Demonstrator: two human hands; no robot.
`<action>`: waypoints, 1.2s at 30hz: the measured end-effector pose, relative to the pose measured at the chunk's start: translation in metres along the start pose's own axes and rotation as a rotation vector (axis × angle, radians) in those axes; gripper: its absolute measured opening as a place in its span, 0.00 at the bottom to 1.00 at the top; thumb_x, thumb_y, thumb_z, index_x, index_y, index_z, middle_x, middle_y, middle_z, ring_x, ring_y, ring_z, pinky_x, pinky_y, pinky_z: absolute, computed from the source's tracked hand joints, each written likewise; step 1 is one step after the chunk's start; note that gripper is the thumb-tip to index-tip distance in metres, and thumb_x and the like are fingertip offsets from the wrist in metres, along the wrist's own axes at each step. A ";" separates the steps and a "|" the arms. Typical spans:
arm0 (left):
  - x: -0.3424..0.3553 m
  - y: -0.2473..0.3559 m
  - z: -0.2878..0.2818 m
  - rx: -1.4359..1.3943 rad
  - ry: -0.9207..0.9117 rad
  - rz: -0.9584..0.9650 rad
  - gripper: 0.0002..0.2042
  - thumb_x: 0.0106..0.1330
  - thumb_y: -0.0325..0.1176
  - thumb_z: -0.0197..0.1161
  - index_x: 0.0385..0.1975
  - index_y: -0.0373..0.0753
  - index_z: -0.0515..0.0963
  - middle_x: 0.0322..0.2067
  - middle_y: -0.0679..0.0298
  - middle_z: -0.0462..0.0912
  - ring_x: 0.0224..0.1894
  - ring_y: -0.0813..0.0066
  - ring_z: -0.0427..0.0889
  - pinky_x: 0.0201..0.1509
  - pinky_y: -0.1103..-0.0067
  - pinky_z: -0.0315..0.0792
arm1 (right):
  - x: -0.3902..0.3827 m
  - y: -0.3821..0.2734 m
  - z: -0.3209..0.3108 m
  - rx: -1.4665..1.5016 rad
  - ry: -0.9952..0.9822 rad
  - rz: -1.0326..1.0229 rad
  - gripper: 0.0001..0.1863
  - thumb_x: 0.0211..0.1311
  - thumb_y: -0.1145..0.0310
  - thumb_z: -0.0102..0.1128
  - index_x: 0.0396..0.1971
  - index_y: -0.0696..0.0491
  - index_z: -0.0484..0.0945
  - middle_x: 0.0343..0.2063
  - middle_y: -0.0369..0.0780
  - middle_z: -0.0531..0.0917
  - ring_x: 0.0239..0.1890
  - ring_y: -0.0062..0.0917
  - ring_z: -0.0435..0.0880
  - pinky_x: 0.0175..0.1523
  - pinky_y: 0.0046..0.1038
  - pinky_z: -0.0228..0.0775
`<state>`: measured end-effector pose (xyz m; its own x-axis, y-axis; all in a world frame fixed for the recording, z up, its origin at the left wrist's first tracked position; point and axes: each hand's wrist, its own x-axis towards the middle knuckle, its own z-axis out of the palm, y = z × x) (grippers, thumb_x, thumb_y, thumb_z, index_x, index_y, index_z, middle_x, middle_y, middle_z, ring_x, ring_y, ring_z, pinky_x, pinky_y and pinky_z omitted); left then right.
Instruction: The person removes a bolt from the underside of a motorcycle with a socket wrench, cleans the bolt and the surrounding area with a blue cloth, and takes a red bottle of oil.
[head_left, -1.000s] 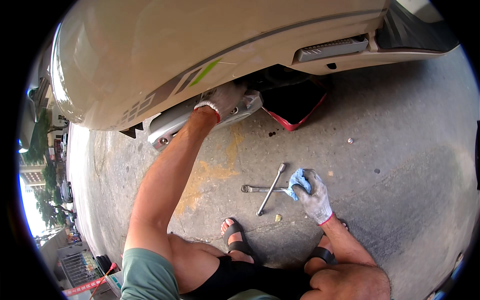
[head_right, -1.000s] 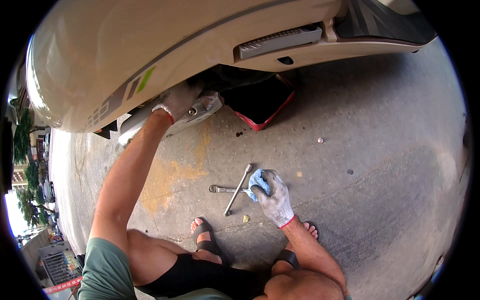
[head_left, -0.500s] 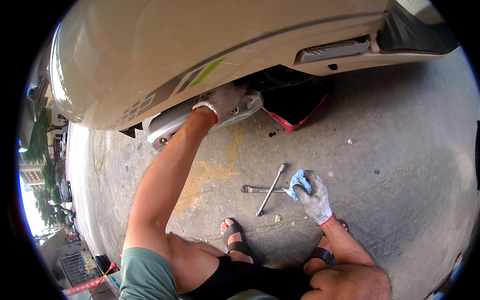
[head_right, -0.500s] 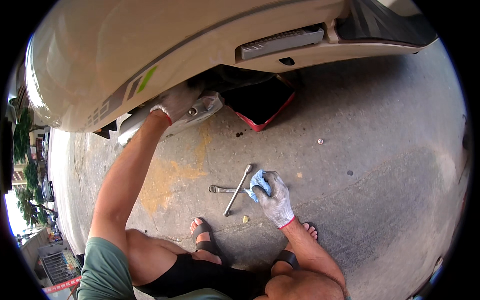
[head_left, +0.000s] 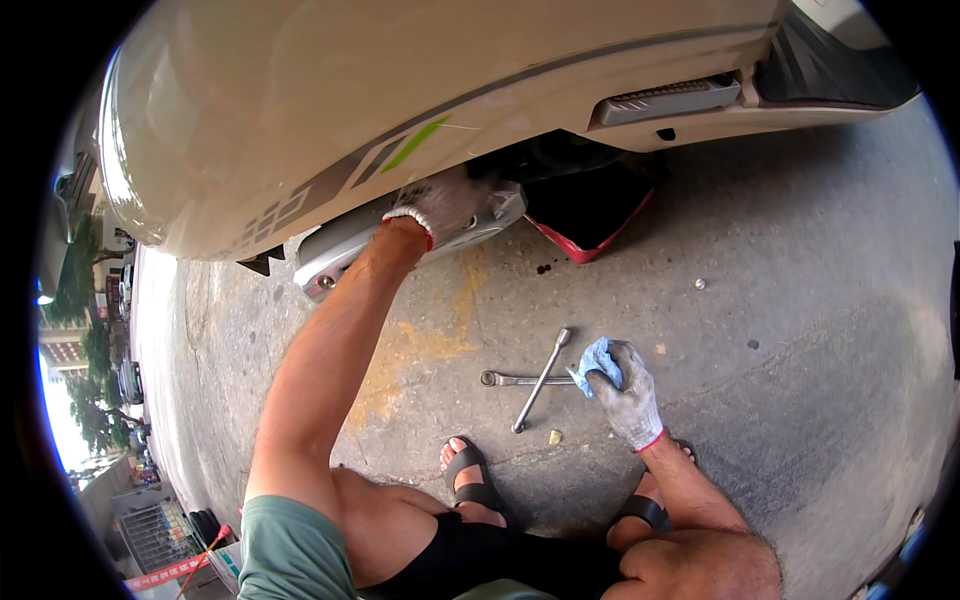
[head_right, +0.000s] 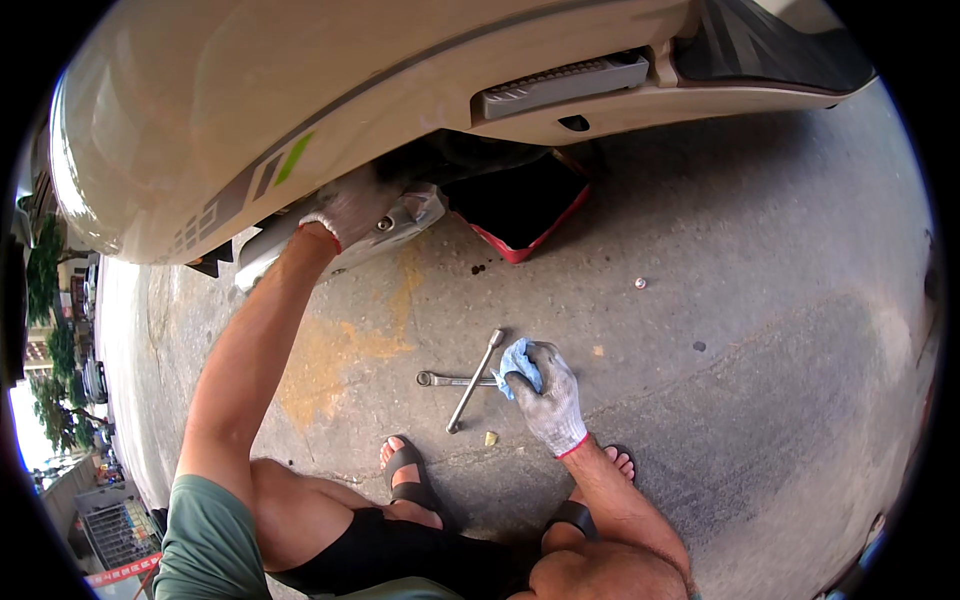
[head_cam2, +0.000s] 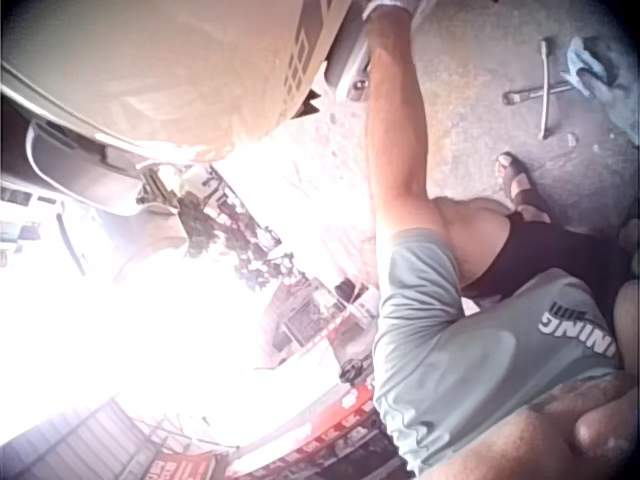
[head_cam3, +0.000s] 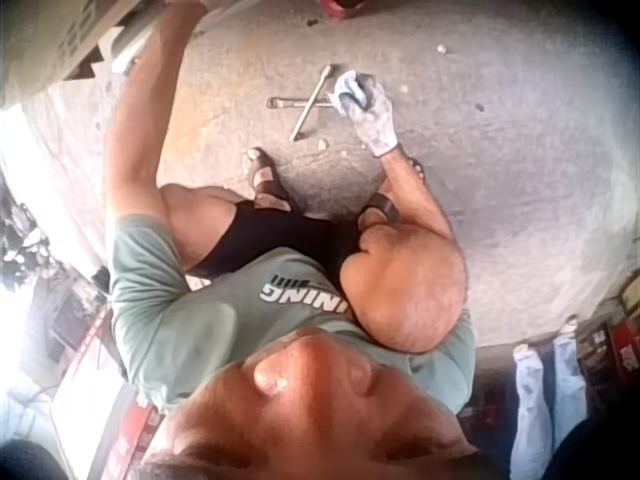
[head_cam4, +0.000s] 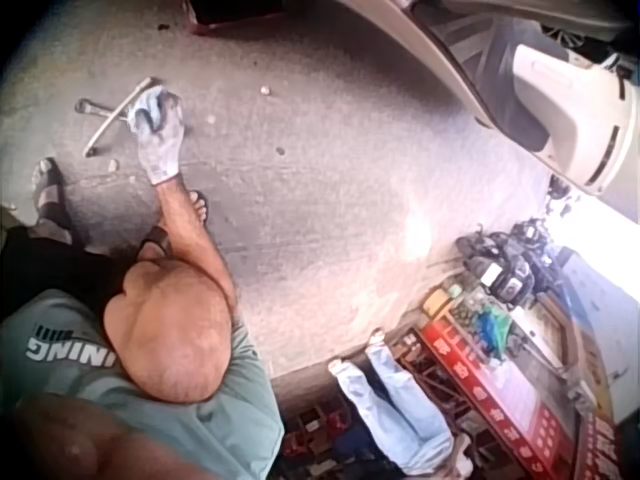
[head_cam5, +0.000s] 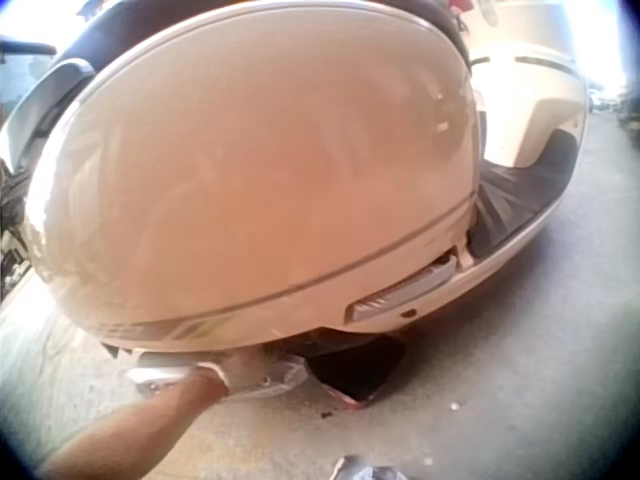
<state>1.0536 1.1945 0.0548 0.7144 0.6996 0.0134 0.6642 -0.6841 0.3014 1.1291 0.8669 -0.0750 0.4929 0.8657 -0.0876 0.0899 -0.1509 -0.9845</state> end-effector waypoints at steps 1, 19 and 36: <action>-0.001 -0.002 -0.001 -0.013 -0.009 0.007 0.21 0.67 0.46 0.58 0.51 0.35 0.77 0.47 0.46 0.81 0.50 0.47 0.79 0.55 0.63 0.71 | 0.000 -0.001 0.001 0.005 0.002 0.000 0.15 0.51 0.77 0.65 0.41 0.59 0.76 0.40 0.48 0.80 0.44 0.40 0.81 0.49 0.34 0.73; -0.005 0.006 -0.007 0.188 0.104 -0.043 0.19 0.69 0.45 0.54 0.49 0.37 0.79 0.45 0.49 0.83 0.49 0.48 0.80 0.54 0.61 0.72 | -0.001 0.000 -0.002 -0.005 -0.005 0.017 0.14 0.53 0.80 0.60 0.42 0.59 0.76 0.40 0.44 0.79 0.44 0.32 0.80 0.50 0.31 0.71; -0.155 -0.027 -0.053 -0.225 -0.051 -0.092 0.11 0.67 0.35 0.55 0.33 0.32 0.73 0.29 0.45 0.76 0.32 0.46 0.76 0.40 0.63 0.71 | 0.053 -0.062 -0.013 -0.313 -0.009 -0.205 0.15 0.59 0.77 0.60 0.47 0.58 0.77 0.37 0.49 0.81 0.40 0.40 0.83 0.45 0.34 0.75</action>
<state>0.9133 1.1149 0.0949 0.6675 0.7413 -0.0701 0.6650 -0.5511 0.5040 1.1616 0.9161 -0.0162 0.4297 0.8970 0.1036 0.4467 -0.1114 -0.8877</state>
